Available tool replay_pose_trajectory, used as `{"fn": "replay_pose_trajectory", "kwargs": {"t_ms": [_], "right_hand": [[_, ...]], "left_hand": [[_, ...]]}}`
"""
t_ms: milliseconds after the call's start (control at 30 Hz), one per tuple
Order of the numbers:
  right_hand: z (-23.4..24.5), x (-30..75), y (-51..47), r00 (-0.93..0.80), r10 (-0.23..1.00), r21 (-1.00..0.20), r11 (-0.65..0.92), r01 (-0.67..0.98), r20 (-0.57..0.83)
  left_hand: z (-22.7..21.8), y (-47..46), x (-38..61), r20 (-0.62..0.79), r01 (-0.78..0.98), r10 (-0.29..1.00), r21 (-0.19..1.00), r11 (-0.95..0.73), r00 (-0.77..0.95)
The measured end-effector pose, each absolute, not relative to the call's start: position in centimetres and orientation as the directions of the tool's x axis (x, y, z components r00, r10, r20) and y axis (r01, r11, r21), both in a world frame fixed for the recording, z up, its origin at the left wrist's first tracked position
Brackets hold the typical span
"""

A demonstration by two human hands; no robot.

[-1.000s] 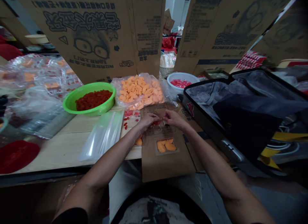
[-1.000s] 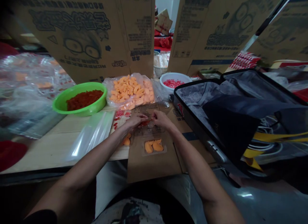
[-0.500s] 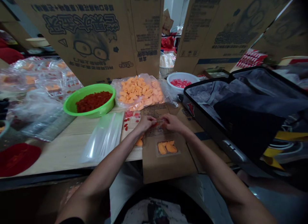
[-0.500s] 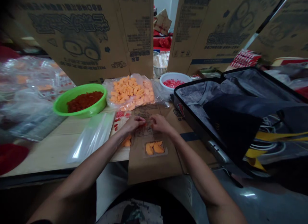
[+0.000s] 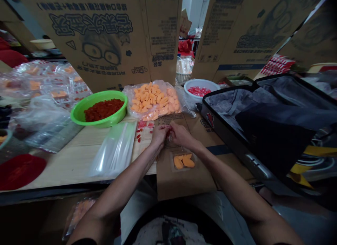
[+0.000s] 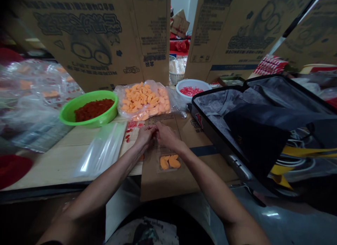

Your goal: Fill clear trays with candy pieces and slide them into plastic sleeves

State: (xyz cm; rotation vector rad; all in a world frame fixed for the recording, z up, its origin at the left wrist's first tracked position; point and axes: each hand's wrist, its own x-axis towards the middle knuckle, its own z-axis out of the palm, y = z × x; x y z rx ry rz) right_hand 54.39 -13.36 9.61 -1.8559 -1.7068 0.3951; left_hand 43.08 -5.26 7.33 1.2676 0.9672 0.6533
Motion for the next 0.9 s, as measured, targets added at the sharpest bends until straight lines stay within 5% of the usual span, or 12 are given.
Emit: {"fn": "replay_pose_trajectory", "kwargs": {"t_ms": [133, 300, 400, 667, 900], "right_hand": [[10.5, 55.6, -13.3, 0.183, 0.978, -0.540, -0.099, 0.836, 0.104], [10.1, 56.0, -14.0, 0.162, 0.986, -0.139, -0.167, 0.976, -0.051], [9.6, 55.6, -14.3, 0.075, 0.994, -0.044, -0.079, 0.996, -0.084], [9.7, 56.6, -16.0, 0.183, 0.979, -0.137, -0.195, 0.971, -0.095], [8.7, 56.9, -17.7, 0.123, 0.990, -0.218, -0.134, 0.967, -0.064]], "left_hand": [[7.8, -4.5, 42.1, -0.253, 0.152, 0.847, 0.967, 0.205, 0.468], [8.1, -4.0, 40.6, -0.284, 0.290, 0.783, 0.947, 0.139, 0.554], [8.0, -4.7, 40.6, -0.236, 0.355, 0.764, 0.935, 0.010, 0.601], [7.3, -6.6, 41.3, -0.085, 0.489, 0.759, 0.810, -0.324, 0.645], [8.7, -5.3, 41.7, -0.092, 0.468, 0.739, 0.824, -0.320, 0.667]]}}
